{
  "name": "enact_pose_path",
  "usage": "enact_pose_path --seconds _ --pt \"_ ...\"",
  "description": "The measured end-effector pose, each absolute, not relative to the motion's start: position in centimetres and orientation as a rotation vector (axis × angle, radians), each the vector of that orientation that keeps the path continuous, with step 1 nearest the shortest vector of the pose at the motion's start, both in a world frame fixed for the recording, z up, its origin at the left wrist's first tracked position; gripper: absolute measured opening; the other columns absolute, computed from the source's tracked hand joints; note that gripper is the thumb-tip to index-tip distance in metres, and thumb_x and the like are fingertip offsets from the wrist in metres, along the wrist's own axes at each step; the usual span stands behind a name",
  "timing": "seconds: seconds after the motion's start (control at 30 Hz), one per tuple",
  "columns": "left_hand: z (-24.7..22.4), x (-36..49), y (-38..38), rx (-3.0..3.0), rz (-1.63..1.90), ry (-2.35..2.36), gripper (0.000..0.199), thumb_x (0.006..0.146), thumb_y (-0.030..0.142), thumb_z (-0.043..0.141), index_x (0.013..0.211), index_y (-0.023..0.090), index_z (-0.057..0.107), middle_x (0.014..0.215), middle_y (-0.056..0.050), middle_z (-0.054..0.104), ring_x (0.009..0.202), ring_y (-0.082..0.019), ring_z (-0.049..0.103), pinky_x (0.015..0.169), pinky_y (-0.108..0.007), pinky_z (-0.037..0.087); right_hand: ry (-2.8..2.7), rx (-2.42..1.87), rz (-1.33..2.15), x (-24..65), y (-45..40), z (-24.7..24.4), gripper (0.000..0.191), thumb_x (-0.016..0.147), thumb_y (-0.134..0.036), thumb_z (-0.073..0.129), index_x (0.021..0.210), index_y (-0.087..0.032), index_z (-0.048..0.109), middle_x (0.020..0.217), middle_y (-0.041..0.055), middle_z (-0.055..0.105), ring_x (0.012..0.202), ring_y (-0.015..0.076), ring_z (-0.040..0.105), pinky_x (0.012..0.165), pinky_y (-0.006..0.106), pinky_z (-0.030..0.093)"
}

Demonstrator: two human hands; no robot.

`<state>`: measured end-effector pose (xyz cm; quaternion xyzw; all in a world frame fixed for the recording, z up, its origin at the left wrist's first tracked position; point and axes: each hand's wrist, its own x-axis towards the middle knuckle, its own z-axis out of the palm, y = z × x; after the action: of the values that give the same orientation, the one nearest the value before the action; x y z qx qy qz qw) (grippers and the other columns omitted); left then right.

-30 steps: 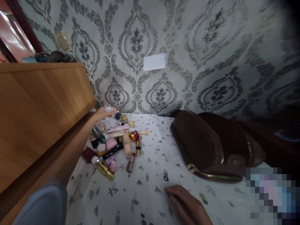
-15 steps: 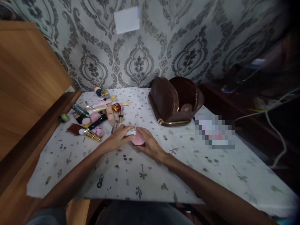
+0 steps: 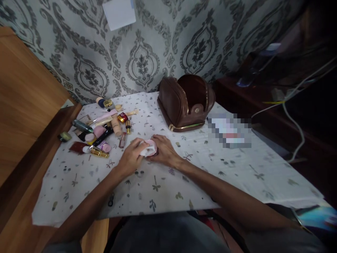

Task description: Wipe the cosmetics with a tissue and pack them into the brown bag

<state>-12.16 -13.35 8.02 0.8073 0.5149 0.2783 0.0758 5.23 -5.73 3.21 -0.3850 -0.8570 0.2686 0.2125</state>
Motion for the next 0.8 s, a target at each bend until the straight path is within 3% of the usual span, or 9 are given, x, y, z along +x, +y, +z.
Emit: enact_pose_path --seconds 0.2,0.47,0.8 --pt "6.6 -10.9 -12.5 2.675 0.743 1.428 0.044 0.082 -0.003 0.04 0.112 0.02 0.063 0.118 -0.01 0.058 0.112 -0.023 0.054 0.095 -0.039 0.052 -2.336 -1.004 0.702 5.3 -5.8 3.0 0.067 0.06 -0.036 0.084 0.12 -0.018 0.06 0.127 0.0143 0.061 0.126 0.0353 0.05 0.105 0.051 0.038" --pt "7.5 -10.6 -10.4 2.522 0.611 1.619 0.041 0.078 -0.003 0.043 0.104 0.019 0.066 0.104 -0.008 0.058 0.101 -0.023 0.055 0.09 -0.036 0.051 -2.299 -1.021 0.692 4.9 -5.8 3.2 0.061 0.056 -0.04 0.085 0.108 -0.018 0.062 0.113 0.0116 0.066 0.111 0.0332 0.058 0.097 0.047 0.043" --pt "7.4 -11.9 -10.1 2.347 0.656 1.787 0.05 0.075 -0.003 0.041 0.111 0.02 0.067 0.097 -0.006 0.059 0.096 -0.022 0.058 0.089 -0.035 0.049 -2.318 -1.019 0.669 4.9 -5.5 2.9 0.071 0.048 -0.045 0.089 0.107 -0.018 0.061 0.111 0.012 0.065 0.11 0.0345 0.057 0.097 0.049 0.043"
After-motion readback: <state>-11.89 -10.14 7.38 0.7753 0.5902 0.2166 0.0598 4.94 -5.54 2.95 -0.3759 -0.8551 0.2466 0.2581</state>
